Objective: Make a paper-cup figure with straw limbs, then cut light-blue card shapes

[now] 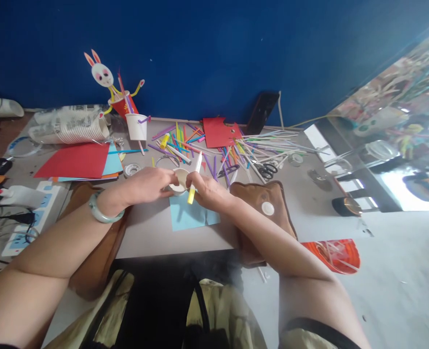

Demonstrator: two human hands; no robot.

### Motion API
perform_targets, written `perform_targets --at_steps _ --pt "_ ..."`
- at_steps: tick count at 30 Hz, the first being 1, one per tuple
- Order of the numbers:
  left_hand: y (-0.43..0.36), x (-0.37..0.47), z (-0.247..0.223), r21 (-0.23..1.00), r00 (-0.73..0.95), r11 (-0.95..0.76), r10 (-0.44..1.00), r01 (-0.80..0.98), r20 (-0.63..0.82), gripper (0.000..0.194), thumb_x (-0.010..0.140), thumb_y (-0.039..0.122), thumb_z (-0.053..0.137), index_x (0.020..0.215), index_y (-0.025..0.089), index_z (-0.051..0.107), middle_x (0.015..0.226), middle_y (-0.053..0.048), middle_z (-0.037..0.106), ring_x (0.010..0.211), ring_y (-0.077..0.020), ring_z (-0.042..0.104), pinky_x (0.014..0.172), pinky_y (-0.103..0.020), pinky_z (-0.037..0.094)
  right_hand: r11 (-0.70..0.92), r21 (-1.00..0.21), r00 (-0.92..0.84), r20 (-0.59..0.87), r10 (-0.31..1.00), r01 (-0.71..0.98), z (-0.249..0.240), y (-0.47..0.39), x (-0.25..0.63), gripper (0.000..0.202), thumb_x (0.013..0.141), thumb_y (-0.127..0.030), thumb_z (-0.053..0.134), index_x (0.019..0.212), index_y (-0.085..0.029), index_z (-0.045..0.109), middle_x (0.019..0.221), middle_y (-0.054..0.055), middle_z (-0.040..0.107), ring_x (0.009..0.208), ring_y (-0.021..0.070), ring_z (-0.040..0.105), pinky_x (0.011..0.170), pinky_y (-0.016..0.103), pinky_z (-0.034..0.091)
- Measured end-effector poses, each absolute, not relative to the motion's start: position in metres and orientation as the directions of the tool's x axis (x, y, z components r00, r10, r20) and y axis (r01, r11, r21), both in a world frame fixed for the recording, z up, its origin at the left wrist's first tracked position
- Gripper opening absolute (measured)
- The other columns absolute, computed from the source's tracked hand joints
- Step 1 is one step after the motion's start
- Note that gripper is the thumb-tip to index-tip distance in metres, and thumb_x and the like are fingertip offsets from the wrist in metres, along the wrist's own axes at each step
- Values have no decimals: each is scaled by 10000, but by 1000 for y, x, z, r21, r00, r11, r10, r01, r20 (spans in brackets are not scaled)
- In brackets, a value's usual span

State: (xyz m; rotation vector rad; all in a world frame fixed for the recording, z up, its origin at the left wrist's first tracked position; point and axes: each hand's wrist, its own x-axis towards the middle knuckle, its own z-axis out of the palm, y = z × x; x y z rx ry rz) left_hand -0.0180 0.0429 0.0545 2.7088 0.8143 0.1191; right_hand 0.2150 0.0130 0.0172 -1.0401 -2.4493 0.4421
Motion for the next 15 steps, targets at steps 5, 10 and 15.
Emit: perform_targets --at_steps 5,10,15 --pt "37 -14 44 352 841 -774 537 526 -75 275 949 271 460 805 151 660 709 -49 639 665 -163 596 612 -262 371 637 -479 -607 242 757 604 17 13 216 195 862 -161 558 1043 -213 508 883 65 670 750 180 660 651 274 516" --pt "30 -10 44 377 850 -781 525 498 -36 258 901 127 401 813 147 643 687 -15 609 609 -124 530 592 -251 353 637 -544 -639 220 737 546 29 12 215 288 852 -172 576 1132 -220 531 958 70 683 799 180 679 694 284 542" --pt "33 -12 26 462 861 -769 508 442 22 204 894 116 420 864 148 619 844 -43 663 729 -152 592 654 -267 418 515 -712 -471 288 834 478 55 24 218 224 958 -367 522 1122 -215 538 1042 99 709 747 158 677 674 285 549"
